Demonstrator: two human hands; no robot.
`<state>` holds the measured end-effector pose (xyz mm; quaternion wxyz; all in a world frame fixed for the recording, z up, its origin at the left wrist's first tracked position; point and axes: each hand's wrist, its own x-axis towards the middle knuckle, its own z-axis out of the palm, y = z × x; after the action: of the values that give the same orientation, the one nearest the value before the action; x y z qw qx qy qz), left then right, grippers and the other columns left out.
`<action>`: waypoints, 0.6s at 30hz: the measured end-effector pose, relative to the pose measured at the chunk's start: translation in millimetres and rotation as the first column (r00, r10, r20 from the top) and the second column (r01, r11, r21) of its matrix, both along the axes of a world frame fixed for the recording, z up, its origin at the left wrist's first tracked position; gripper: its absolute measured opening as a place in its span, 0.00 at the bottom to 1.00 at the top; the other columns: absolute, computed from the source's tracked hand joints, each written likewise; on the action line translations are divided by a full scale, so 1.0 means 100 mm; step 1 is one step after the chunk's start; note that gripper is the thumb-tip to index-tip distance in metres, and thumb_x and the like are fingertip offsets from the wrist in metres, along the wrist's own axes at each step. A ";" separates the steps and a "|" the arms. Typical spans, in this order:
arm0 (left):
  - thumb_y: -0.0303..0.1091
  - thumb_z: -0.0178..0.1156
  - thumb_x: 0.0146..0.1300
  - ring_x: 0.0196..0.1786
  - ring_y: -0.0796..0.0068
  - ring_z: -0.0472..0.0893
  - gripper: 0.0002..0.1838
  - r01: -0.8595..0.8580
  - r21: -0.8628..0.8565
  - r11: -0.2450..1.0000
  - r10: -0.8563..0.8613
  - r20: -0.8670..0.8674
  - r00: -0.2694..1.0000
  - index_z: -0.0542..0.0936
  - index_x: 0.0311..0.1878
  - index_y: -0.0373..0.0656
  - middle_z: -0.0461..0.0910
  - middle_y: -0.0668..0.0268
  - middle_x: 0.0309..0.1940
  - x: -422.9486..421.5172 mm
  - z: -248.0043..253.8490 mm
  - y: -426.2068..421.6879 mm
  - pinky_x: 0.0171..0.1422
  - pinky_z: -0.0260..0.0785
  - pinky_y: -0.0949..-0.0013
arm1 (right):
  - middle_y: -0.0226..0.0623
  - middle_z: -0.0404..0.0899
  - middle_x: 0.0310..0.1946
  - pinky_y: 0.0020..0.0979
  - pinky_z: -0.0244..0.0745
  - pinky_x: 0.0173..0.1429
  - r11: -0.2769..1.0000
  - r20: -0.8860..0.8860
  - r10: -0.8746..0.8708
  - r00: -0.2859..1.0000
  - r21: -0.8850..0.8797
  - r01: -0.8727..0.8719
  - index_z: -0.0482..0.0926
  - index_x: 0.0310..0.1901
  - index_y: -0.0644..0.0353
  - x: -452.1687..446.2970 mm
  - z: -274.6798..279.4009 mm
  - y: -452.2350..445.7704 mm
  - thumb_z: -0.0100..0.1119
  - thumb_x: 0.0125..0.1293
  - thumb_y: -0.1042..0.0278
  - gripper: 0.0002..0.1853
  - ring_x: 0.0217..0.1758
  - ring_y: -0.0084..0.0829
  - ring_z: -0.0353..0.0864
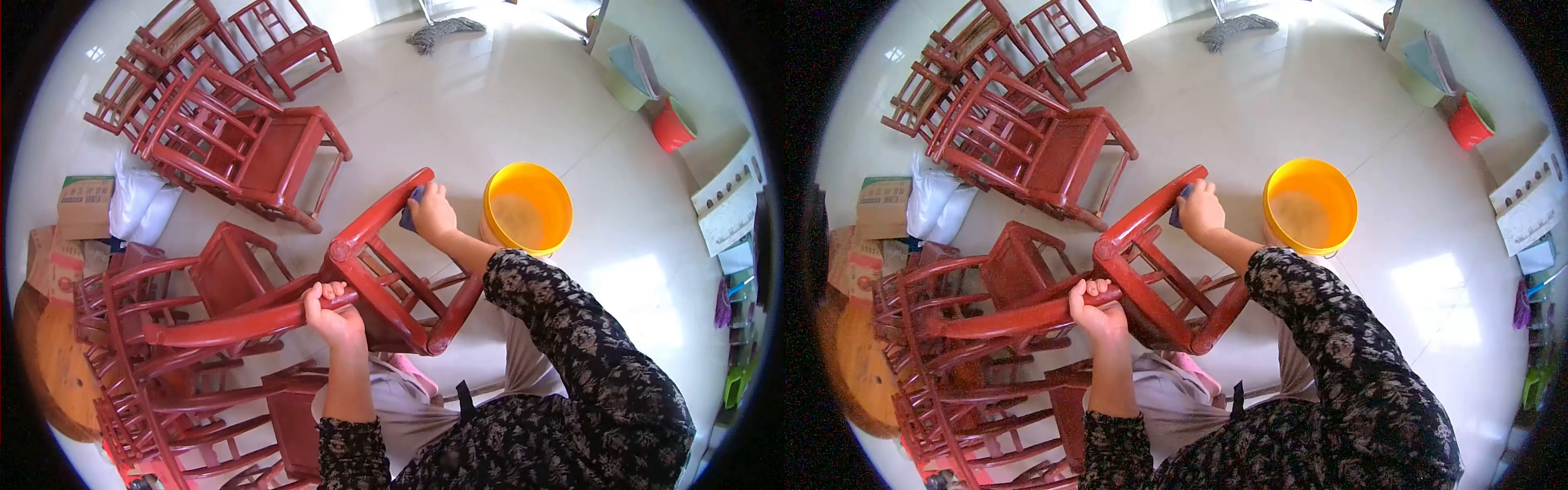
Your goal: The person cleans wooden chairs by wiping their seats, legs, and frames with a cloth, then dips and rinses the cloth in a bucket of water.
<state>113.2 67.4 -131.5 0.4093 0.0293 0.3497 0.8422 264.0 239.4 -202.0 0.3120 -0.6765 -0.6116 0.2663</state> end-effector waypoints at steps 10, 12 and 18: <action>0.29 0.51 0.55 0.26 0.74 0.64 0.09 -0.017 -0.028 0.999 0.017 -0.032 0.999 0.64 0.22 0.46 0.62 0.71 0.18 0.00 0.03 0.05 0.43 0.62 0.66 | 0.51 0.68 0.44 0.37 0.78 0.38 0.729 0.726 0.502 0.471 -0.062 -0.682 0.66 0.48 0.63 0.38 0.43 -0.39 0.56 0.58 0.65 0.19 0.40 0.43 0.79; 0.30 0.51 0.54 0.27 0.74 0.64 0.10 -0.012 -0.045 0.999 0.010 -0.049 0.999 0.63 0.20 0.47 0.61 0.72 0.18 0.01 0.03 0.03 0.44 0.61 0.67 | 0.51 0.68 0.44 0.38 0.78 0.40 0.638 0.769 0.548 0.330 -0.129 -0.759 0.65 0.52 0.64 0.50 0.43 -0.48 0.56 0.56 0.67 0.22 0.42 0.44 0.78; 0.31 0.52 0.54 0.27 0.75 0.64 0.10 0.000 -0.049 0.999 -0.003 -0.071 0.997 0.63 0.21 0.47 0.61 0.72 0.19 0.01 0.04 0.03 0.45 0.61 0.67 | 0.58 0.67 0.45 0.43 0.72 0.50 0.964 0.000 0.231 0.973 0.136 -0.229 0.66 0.48 0.70 0.43 0.12 -0.21 0.55 0.55 0.64 0.23 0.46 0.54 0.73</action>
<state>114.6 70.5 -127.3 0.3977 0.0496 0.3844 0.8317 307.2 218.0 -190.4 0.3288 -0.5762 -0.7002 0.2640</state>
